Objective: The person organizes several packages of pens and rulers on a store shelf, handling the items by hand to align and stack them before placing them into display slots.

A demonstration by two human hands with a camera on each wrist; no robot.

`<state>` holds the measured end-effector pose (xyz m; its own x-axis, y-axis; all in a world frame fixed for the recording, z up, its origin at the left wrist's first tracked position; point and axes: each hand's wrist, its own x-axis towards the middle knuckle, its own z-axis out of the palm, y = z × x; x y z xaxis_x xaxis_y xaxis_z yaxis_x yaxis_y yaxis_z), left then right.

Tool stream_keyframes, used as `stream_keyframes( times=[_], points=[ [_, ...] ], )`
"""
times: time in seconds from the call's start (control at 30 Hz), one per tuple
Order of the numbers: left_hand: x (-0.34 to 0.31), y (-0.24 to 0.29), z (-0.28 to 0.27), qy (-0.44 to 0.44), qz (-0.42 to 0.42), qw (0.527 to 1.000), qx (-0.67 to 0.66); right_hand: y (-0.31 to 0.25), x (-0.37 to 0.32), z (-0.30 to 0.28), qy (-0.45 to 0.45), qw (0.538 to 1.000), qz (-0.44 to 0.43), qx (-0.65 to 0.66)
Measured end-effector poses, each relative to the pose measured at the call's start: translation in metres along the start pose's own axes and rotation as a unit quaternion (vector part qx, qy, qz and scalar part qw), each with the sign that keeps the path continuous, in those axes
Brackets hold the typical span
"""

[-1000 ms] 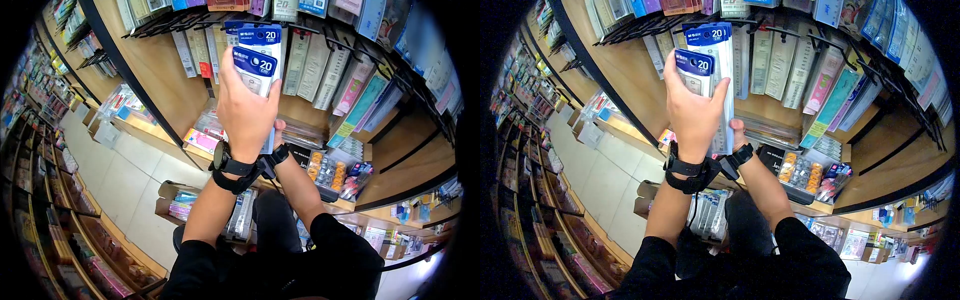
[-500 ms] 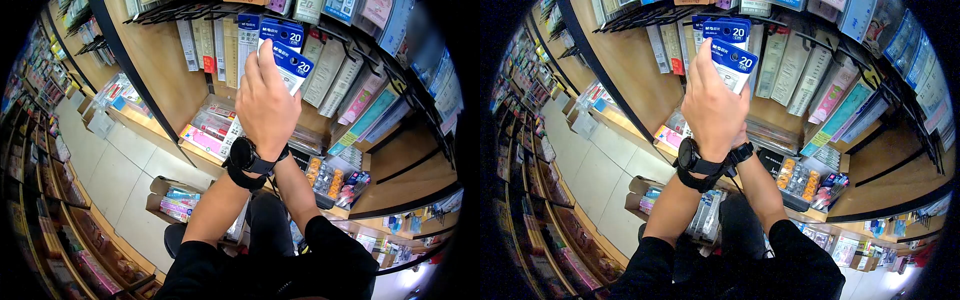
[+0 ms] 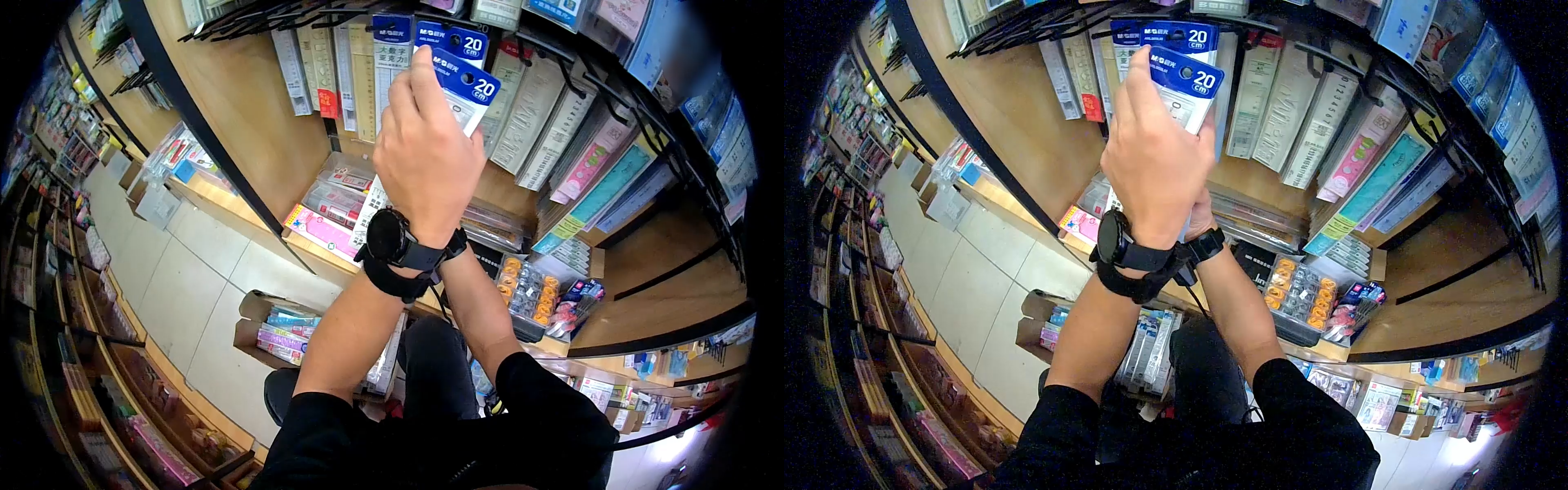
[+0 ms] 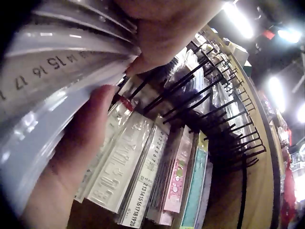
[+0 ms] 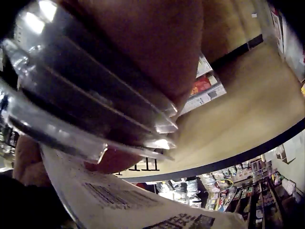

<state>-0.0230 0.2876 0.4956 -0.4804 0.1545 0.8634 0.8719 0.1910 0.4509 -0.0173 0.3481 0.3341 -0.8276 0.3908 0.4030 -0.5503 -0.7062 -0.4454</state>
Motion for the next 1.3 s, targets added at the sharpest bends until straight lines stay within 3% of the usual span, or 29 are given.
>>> stream_keyframes(
  times=[0.33,0.4,0.53,0.6,0.73,0.77,0.87,0.9,0.93,1.03,1.07,1.1,1.13,1.2,1.23,1.27,1.3],
  points=[
    [0.01,-0.005,0.03,-0.039,-0.034,0.999,0.01,-0.038,0.002,-0.003,-0.003,0.997,0.006,-0.071],
    [0.011,-0.007,0.04,-0.033,-0.021,0.999,0.004,-0.042,0.001,-0.015,0.025,0.981,-0.021,-0.193],
    [0.02,-0.004,0.059,-0.049,-0.034,0.998,0.011,-0.043,0.009,-0.028,0.115,0.975,0.008,-0.189],
    [0.028,-0.002,0.067,-0.111,-0.08,0.989,0.048,-0.041,0.011,-0.032,0.174,0.964,-0.021,-0.199],
    [0.024,0.001,0.065,-0.107,-0.104,0.989,0.016,-0.047,0.003,-0.023,0.16,0.975,0.016,-0.154],
    [0.017,0.0,0.059,-0.07,-0.072,0.995,0.001,-0.046,-0.001,-0.022,0.17,0.978,0.032,-0.119],
    [-0.002,0.007,0.03,-0.059,-0.094,0.991,-0.07,-0.043,-0.025,-0.022,0.189,0.97,0.121,-0.097],
    [-0.005,0.01,0.019,-0.091,-0.121,0.986,-0.073,-0.04,-0.031,-0.026,0.193,0.963,0.162,-0.096],
    [-0.007,0.011,0.01,-0.092,-0.118,0.986,-0.07,-0.035,-0.038,-0.045,0.15,0.964,0.177,-0.132],
    [-0.004,0.014,-0.018,-0.064,-0.153,0.966,-0.201,-0.039,-0.055,-0.026,0.09,0.972,0.17,-0.137],
    [-0.002,0.013,-0.021,-0.064,-0.151,0.966,-0.199,-0.042,-0.059,-0.009,0.009,0.973,0.127,-0.193],
    [0.001,0.012,-0.024,-0.013,-0.114,0.971,-0.212,-0.045,-0.061,0.004,-0.072,0.963,0.083,-0.246],
    [0.003,0.011,-0.026,0.036,-0.077,0.971,-0.225,-0.047,-0.061,0.012,-0.071,0.964,0.082,-0.245],
    [0.009,0.013,-0.03,0.034,-0.087,0.962,-0.255,-0.05,-0.057,0.025,-0.127,0.919,0.132,-0.349],
    [0.011,0.012,-0.029,0.062,-0.072,0.967,-0.237,-0.048,-0.058,0.031,-0.105,0.946,0.141,-0.271],
    [0.012,0.011,-0.028,0.091,-0.056,0.97,-0.218,-0.043,-0.06,0.032,-0.108,0.946,0.141,-0.272],
    [0.013,0.009,-0.026,0.085,-0.08,0.952,-0.284,-0.037,-0.063,0.032,-0.075,0.971,0.141,-0.178]
  ],
)
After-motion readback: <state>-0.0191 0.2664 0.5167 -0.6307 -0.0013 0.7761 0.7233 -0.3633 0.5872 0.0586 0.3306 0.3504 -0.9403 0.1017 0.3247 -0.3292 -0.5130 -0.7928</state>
